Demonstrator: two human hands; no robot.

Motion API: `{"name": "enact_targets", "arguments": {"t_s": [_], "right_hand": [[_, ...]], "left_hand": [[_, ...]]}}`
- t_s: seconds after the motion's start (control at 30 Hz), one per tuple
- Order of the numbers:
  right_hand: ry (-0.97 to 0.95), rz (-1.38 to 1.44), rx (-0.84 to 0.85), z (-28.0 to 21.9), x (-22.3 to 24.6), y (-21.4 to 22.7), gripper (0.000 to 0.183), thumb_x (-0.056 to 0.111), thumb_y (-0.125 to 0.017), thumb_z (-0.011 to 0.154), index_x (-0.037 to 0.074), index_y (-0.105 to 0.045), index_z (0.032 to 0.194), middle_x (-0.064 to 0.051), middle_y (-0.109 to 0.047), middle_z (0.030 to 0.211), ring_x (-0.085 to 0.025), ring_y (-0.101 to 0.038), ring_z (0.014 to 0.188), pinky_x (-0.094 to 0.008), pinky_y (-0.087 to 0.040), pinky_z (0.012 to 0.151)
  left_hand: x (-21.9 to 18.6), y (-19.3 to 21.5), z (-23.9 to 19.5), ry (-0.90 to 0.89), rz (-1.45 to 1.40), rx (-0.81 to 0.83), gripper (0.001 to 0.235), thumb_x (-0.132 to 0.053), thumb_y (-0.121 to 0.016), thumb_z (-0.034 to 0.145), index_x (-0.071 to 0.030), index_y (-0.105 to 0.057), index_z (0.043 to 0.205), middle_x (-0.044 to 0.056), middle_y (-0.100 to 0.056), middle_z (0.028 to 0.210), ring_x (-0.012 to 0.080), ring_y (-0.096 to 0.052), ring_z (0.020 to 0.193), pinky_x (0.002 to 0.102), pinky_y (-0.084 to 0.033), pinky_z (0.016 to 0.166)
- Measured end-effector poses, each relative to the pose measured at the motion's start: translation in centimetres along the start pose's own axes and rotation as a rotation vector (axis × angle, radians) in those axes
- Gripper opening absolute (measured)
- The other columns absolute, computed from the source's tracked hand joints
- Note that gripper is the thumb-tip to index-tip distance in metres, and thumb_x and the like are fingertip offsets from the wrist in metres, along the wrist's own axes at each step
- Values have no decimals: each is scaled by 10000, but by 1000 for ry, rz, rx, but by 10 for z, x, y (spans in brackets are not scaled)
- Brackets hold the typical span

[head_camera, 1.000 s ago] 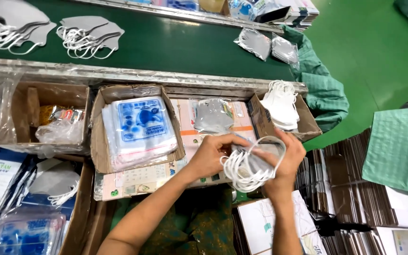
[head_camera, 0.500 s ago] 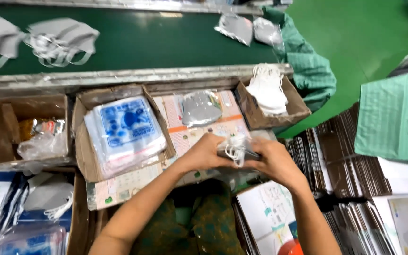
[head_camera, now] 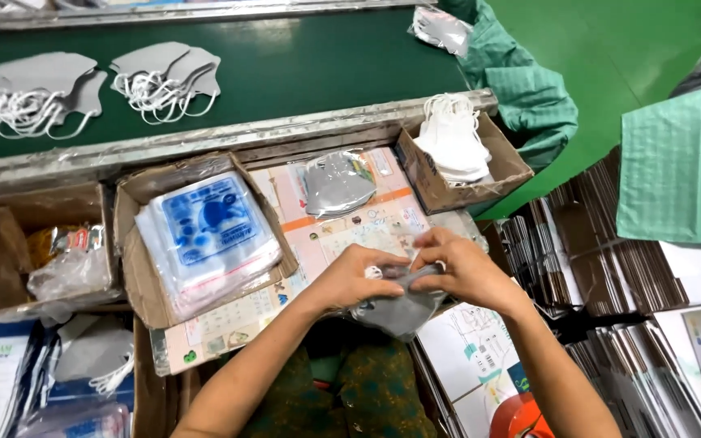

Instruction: Packing face masks into plastic bags and organizing them in boxes.

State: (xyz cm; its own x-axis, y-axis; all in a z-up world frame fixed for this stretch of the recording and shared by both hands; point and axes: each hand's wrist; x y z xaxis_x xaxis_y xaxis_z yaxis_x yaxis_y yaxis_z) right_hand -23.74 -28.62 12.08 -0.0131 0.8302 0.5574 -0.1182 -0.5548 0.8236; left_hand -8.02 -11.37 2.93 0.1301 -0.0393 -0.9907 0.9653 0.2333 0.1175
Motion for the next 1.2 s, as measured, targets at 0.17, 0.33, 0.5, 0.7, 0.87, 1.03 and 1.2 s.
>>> {"name": "enact_targets", "arguments": {"t_s": [0.17,0.33,0.5,0.7,0.87,1.03,1.2], "right_hand": [[-321,-78,255,11,15,-3,319,368,-867,701,129,-792,899,-81,-699,931,-262,-672,899,-411,-516,780],[-278,-75,240,5,12,-7,292,362,-895,691,184,-825,912,-89,-677,856,-261,-649,921,-410,-506,782],[136,-611,-672,-13,20,-4,226,186,-847,795,233,-786,1008,-13,-665,972,-249,-568,916,-426,-410,798],[121,-652,-669,3,32,-30,264,112,-833,778,123,-800,1040,25,-650,898,-205,-577,875,-387,-404,766],[111,-519,-744,-3,0,-43,170,89,-841,766,115,-743,903,-6,-661,856,-215,-588,830,-379,-432,754],[-147,-168,-969,-48,-79,-12,136,-26,-714,882,58,-734,987,-73,-715,970,-196,-687,863,-308,-554,787],[-237,1110,-952,-129,-275,9,130,-36,-721,1007,40,-632,952,-123,-648,938,-215,-632,854,-328,-546,861]], "left_hand": [[12,-13,8,43,-128,-18,488,-63,-820,776,15,-728,1249,109,-785,1087,135,-725,983,280,-580,877],[43,-18,4,76,-469,-73,566,67,-768,846,36,-599,1385,114,-752,1080,109,-709,972,250,-611,836],[7,-11,-6,84,-532,-169,788,83,-731,853,-53,-442,1574,181,-714,1125,119,-684,908,254,-590,817],[13,-32,-3,-60,-559,-68,740,114,-705,871,-41,-438,1543,115,-493,1557,103,-649,1033,264,-580,909],[14,-36,-12,-58,-433,-60,742,99,-704,890,-36,-440,1570,143,-588,1466,109,-650,1084,273,-575,926],[-3,-22,-17,202,-213,-152,896,15,-758,829,-126,-361,1619,214,-786,1041,120,-714,940,250,-589,847],[17,-8,-17,38,-474,-325,883,3,-798,804,-28,-347,1564,199,-773,1049,135,-753,939,274,-608,825]]}}
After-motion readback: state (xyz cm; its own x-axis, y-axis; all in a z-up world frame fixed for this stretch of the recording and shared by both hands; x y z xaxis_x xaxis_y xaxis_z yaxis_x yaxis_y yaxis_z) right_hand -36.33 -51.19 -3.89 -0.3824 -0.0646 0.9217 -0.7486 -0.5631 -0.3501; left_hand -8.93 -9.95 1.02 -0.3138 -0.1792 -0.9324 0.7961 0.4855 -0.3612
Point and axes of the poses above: each hand's wrist, its own z-axis towards the middle knuckle, its own y-axis out of the back of the hand, x = y × z
